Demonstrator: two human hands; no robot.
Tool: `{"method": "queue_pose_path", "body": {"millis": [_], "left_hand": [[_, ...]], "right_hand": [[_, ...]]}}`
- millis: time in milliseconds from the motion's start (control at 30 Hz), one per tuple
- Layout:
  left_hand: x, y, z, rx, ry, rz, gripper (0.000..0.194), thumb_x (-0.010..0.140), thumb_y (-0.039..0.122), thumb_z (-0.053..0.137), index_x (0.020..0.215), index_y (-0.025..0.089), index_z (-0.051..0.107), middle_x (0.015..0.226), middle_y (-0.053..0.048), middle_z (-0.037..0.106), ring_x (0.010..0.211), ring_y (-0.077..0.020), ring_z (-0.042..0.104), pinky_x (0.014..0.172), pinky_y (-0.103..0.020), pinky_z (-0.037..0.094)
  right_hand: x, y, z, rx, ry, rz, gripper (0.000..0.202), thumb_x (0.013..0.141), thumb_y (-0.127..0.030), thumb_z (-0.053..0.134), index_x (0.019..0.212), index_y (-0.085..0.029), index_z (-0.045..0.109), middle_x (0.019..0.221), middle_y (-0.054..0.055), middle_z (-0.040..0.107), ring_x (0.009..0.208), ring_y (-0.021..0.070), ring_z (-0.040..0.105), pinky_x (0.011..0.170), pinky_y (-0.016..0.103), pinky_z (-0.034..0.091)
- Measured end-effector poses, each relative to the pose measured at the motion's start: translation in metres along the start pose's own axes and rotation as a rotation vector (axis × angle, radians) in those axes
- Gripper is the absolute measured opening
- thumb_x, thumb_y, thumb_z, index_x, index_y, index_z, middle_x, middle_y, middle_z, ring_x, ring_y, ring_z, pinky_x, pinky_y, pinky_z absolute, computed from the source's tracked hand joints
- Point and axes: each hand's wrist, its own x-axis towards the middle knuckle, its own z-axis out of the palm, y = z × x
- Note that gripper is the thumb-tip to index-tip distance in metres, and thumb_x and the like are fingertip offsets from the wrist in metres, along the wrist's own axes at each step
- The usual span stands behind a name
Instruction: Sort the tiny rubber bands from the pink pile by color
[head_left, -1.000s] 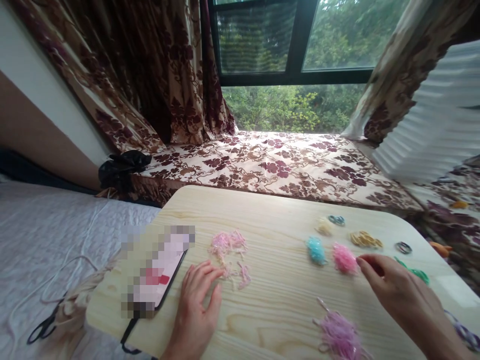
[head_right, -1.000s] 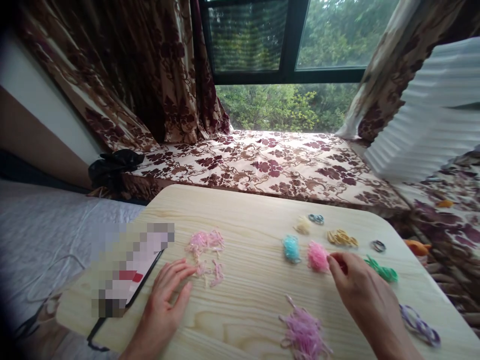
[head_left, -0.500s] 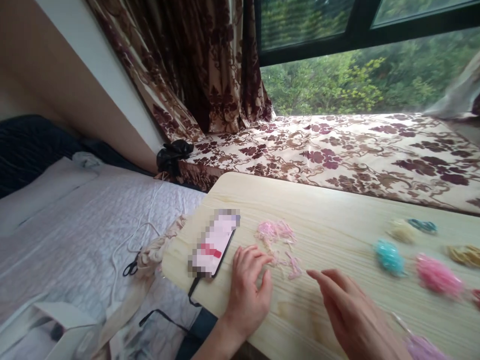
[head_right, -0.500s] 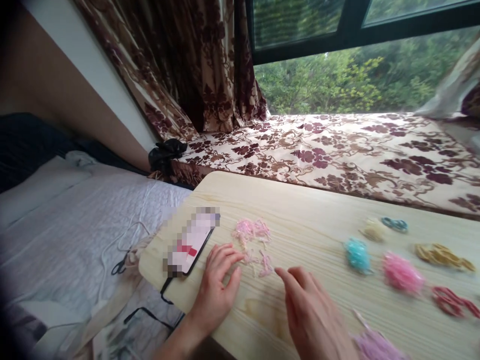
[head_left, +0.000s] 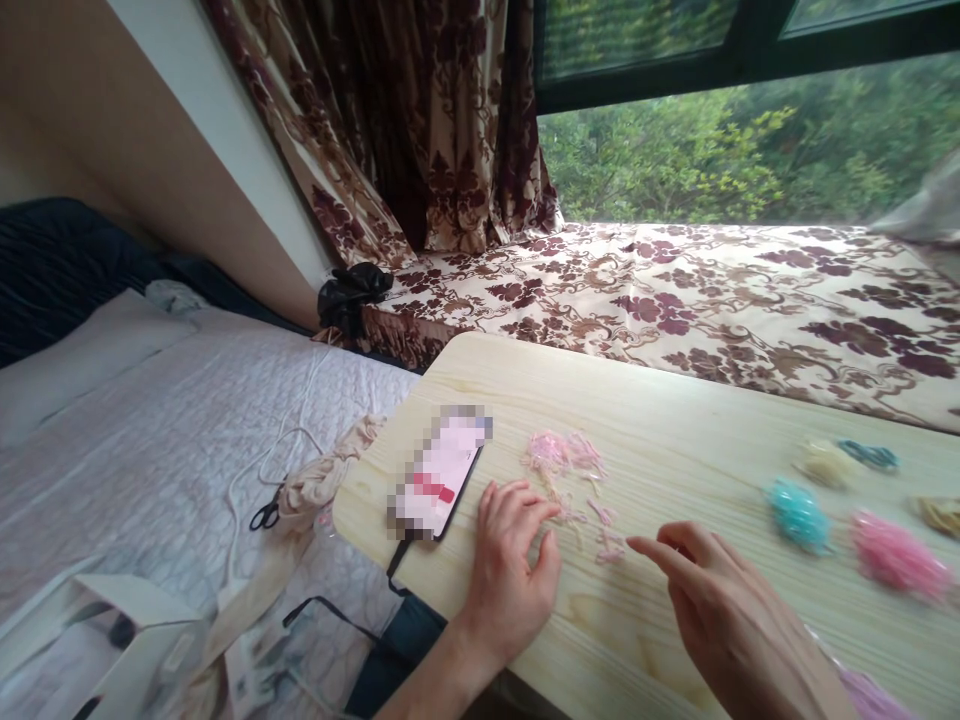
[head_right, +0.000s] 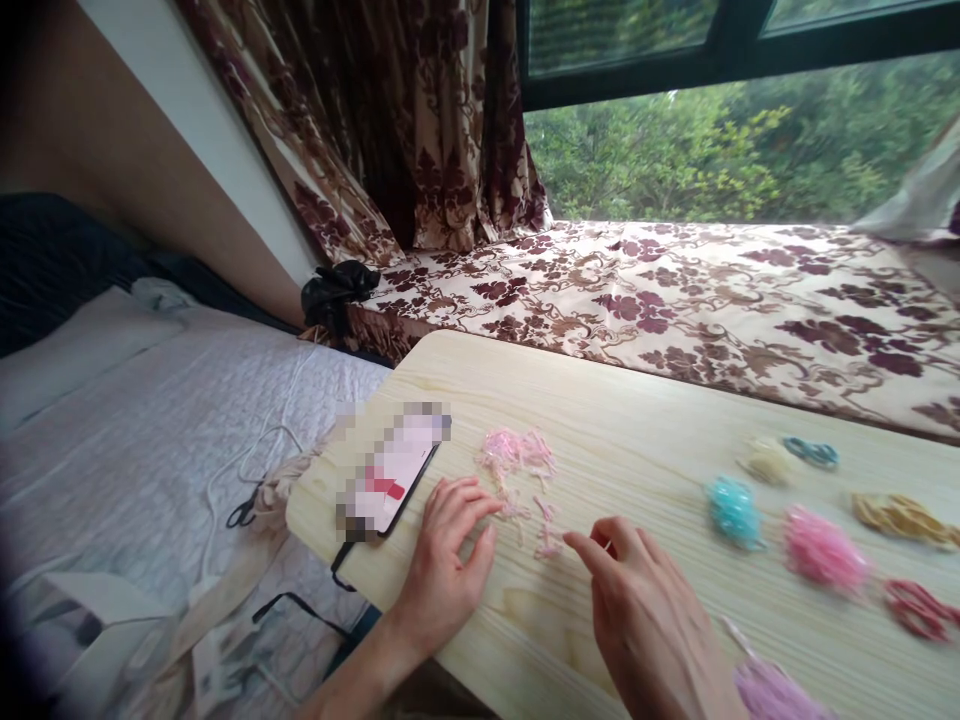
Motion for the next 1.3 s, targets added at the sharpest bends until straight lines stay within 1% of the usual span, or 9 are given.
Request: {"method": "queue_pose_path", "body": {"millis": [233,333,533,700,800,967,1067,1167,1300], "left_hand": [[0.0,0.002,-0.001,0.008,0.012,0.001,0.03,0.084,0.008,0.05,0.107,0.023,0.063,0.107,-0.007,0.069,0.118,-0.0257,0.056,0.115,-0.056,0.031],[0.0,0.003,-0.001,0.011,0.013,-0.001,0.03,0.084,0.008,0.05,0.106,0.023,0.064,0.106,-0.006,0.069,0.118,-0.0253,0.056,0.115,-0.055,0.032],[0.0,0.004,-0.002,0.01,0.012,0.007,0.03,0.084,0.008,0.05,0.107,0.022,0.064,0.107,-0.006,0.069,0.117,-0.0251,0.056,0.114,-0.053,0.032],[0.0,0.003,-0.002,0.007,0.026,0.007,0.028,0.083,0.008,0.051,0.104,0.022,0.064,0.106,-0.006,0.069,0.117,-0.0248,0.057,0.113,-0.053,0.033],[0.0,0.003,-0.002,0.015,0.033,0.006,0.029,0.082,0.008,0.051,0.104,0.022,0.065,0.105,-0.006,0.07,0.116,-0.025,0.058,0.113,-0.053,0.035],[0.0,0.003,-0.002,0.01,0.014,0.004,0.029,0.083,0.008,0.05,0.104,0.023,0.064,0.106,-0.006,0.069,0.117,-0.0253,0.057,0.114,-0.055,0.033],[0.0,0.003,-0.001,0.002,0.008,0.004,0.029,0.084,0.009,0.049,0.105,0.022,0.064,0.106,-0.007,0.069,0.117,-0.0259,0.056,0.113,-0.056,0.032],[0.0,0.001,-0.001,0.001,0.008,0.011,0.029,0.085,0.008,0.048,0.106,0.022,0.063,0.106,-0.007,0.069,0.117,-0.0259,0.056,0.113,-0.056,0.033],[0.0,-0.001,0.0,0.003,0.014,0.017,0.029,0.084,0.007,0.049,0.104,0.023,0.062,0.105,-0.006,0.069,0.116,-0.0255,0.057,0.113,-0.056,0.033]], "right_hand": [[0.002,-0.004,-0.001,0.033,-0.055,0.041,0.039,0.086,-0.013,0.041,0.096,-0.028,0.076,0.079,0.004,0.064,0.065,0.0153,0.063,0.058,0.028,0.052],[0.003,-0.004,0.001,0.009,-0.033,0.053,0.04,0.086,-0.011,0.04,0.099,-0.026,0.075,0.084,0.005,0.065,0.068,0.0156,0.063,0.061,0.028,0.051],[0.007,0.0,0.006,-0.034,-0.122,-0.032,0.041,0.086,-0.01,0.04,0.105,-0.028,0.071,0.088,0.004,0.065,0.073,0.0151,0.062,0.065,0.027,0.049],[-0.003,0.014,-0.008,-0.077,-0.026,0.02,0.036,0.085,-0.013,0.041,0.101,-0.024,0.072,0.087,0.006,0.067,0.07,0.0153,0.064,0.059,0.026,0.049],[-0.007,0.018,-0.013,-0.057,-0.031,0.057,0.034,0.085,-0.017,0.043,0.102,-0.023,0.072,0.09,0.007,0.068,0.073,0.0164,0.066,0.06,0.027,0.051],[0.006,0.008,-0.006,0.045,-0.029,0.076,0.038,0.088,-0.016,0.038,0.101,-0.024,0.073,0.087,0.006,0.067,0.072,0.0156,0.065,0.061,0.027,0.052],[0.015,0.003,0.0,0.066,-0.078,0.068,0.041,0.088,-0.014,0.036,0.096,-0.027,0.075,0.084,0.006,0.066,0.071,0.015,0.063,0.062,0.027,0.052],[0.015,0.007,-0.001,0.014,-0.085,0.063,0.037,0.087,-0.015,0.04,0.091,-0.027,0.075,0.083,0.005,0.066,0.069,0.0156,0.063,0.062,0.027,0.052],[0.007,0.019,-0.007,-0.013,-0.015,0.052,0.031,0.086,-0.017,0.044,0.093,-0.025,0.073,0.086,0.005,0.067,0.071,0.0154,0.065,0.06,0.026,0.052]]}}
